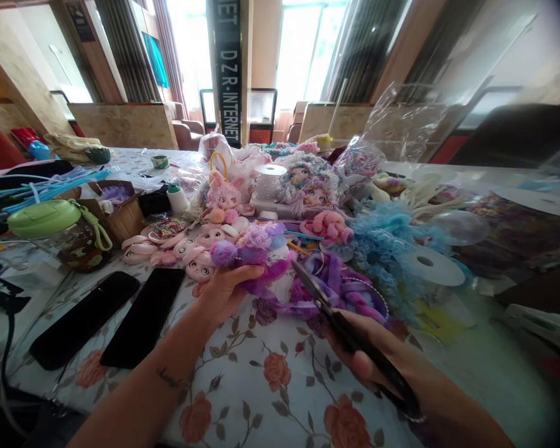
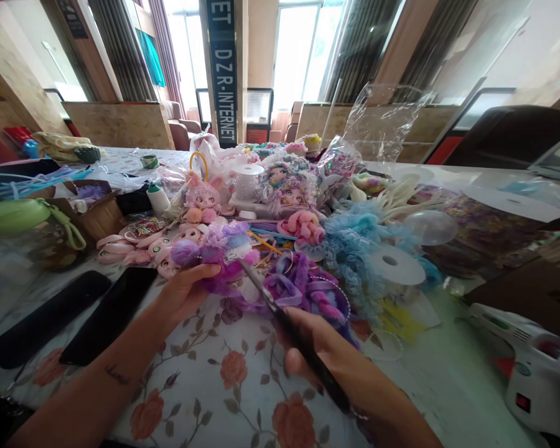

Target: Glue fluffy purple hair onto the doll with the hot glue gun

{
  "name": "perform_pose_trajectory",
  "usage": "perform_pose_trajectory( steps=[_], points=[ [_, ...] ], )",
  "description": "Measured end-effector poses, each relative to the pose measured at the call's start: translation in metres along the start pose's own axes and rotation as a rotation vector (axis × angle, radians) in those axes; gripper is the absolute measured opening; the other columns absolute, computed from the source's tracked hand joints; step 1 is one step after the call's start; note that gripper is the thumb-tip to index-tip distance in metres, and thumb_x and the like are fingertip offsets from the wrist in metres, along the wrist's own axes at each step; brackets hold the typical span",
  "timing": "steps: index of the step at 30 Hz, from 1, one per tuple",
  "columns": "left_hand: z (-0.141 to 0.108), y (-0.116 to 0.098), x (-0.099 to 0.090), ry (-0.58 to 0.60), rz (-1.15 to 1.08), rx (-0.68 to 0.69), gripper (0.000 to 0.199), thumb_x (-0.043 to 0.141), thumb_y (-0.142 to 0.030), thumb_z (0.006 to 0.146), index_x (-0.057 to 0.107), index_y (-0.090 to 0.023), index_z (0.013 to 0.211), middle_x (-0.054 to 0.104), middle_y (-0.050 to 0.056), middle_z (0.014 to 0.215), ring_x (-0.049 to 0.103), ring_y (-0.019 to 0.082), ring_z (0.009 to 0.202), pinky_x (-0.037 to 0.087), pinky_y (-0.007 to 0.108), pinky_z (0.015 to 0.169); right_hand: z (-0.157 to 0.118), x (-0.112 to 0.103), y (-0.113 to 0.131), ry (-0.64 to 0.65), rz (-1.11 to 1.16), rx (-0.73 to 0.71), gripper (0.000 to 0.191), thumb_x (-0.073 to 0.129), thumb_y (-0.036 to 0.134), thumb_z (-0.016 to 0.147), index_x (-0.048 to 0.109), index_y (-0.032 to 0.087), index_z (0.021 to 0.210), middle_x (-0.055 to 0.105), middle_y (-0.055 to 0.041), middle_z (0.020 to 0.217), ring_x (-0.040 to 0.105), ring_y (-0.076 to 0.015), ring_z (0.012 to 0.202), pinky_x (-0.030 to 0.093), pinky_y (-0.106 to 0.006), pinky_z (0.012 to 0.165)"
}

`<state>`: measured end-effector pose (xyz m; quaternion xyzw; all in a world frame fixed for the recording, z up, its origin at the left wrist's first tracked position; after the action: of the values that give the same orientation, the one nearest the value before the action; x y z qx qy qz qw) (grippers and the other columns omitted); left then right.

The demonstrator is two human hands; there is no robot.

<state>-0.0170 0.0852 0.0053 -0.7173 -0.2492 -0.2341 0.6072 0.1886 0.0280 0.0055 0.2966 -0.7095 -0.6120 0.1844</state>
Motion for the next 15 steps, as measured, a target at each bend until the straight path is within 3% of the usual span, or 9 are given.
perform_pose_trajectory(
  steps=[2, 5, 10, 15],
  points=[
    [-0.001, -0.001, 0.002, 0.018, 0.022, -0.011, 0.033, 0.084, -0.009, 0.057, 0.073, -0.018, 0.086, 0.073, 0.000, 0.072, 0.069, 0.017, 0.076, 0.057, 0.026, 0.073, 0.002, 0.008, -0.004, 0.040, -0.007, -0.026, 0.060, 0.053, 0.081, 0.079, 0.051, 0.021, 0.083, 0.039, 0.0071, 0.061, 0.034, -0.0070, 0.045, 0.028, -0.021, 0.042],
    [-0.002, -0.001, 0.002, 0.031, 0.029, -0.031, 0.037, 0.086, -0.010, 0.053, 0.073, -0.019, 0.086, 0.073, -0.001, 0.073, 0.067, 0.014, 0.068, 0.057, 0.024, 0.065, 0.005, 0.023, -0.013, 0.059, 0.005, 0.025, 0.069, 0.051, 0.090, 0.070, 0.047, 0.022, 0.074, 0.039, 0.0067, 0.057, 0.038, -0.0068, 0.044, 0.031, -0.021, 0.041],
    [-0.001, 0.000, 0.000, 0.023, 0.041, -0.052, 0.027, 0.088, -0.012, 0.051, 0.068, -0.017, 0.067, 0.070, -0.001, 0.068, 0.064, 0.011, 0.062, 0.055, 0.021, 0.058, 0.011, 0.038, -0.021, 0.026, 0.075, 0.066, 0.070, 0.052, 0.091, 0.068, 0.045, 0.021, 0.068, 0.039, 0.0069, 0.048, 0.036, -0.0062, 0.038, 0.027, -0.020, 0.038],
    [-0.001, -0.002, -0.001, 0.029, 0.039, -0.039, 0.030, 0.087, -0.011, 0.052, 0.070, -0.019, 0.076, 0.072, -0.001, 0.072, 0.066, 0.013, 0.066, 0.055, 0.023, 0.063, 0.014, 0.038, -0.026, -0.007, 0.089, 0.077, 0.067, 0.053, 0.089, 0.069, 0.046, 0.022, 0.070, 0.039, 0.0075, 0.045, 0.032, -0.0064, 0.035, 0.027, -0.021, 0.035]
  ],
)
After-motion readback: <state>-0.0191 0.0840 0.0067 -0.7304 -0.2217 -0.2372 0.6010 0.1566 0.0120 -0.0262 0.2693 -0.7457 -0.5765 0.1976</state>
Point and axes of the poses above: each hand's wrist, its own z-axis towards the middle knuckle, its own x-axis out of the palm, y = z × x, the point moved 7 cm from there along z, towards the middle knuckle
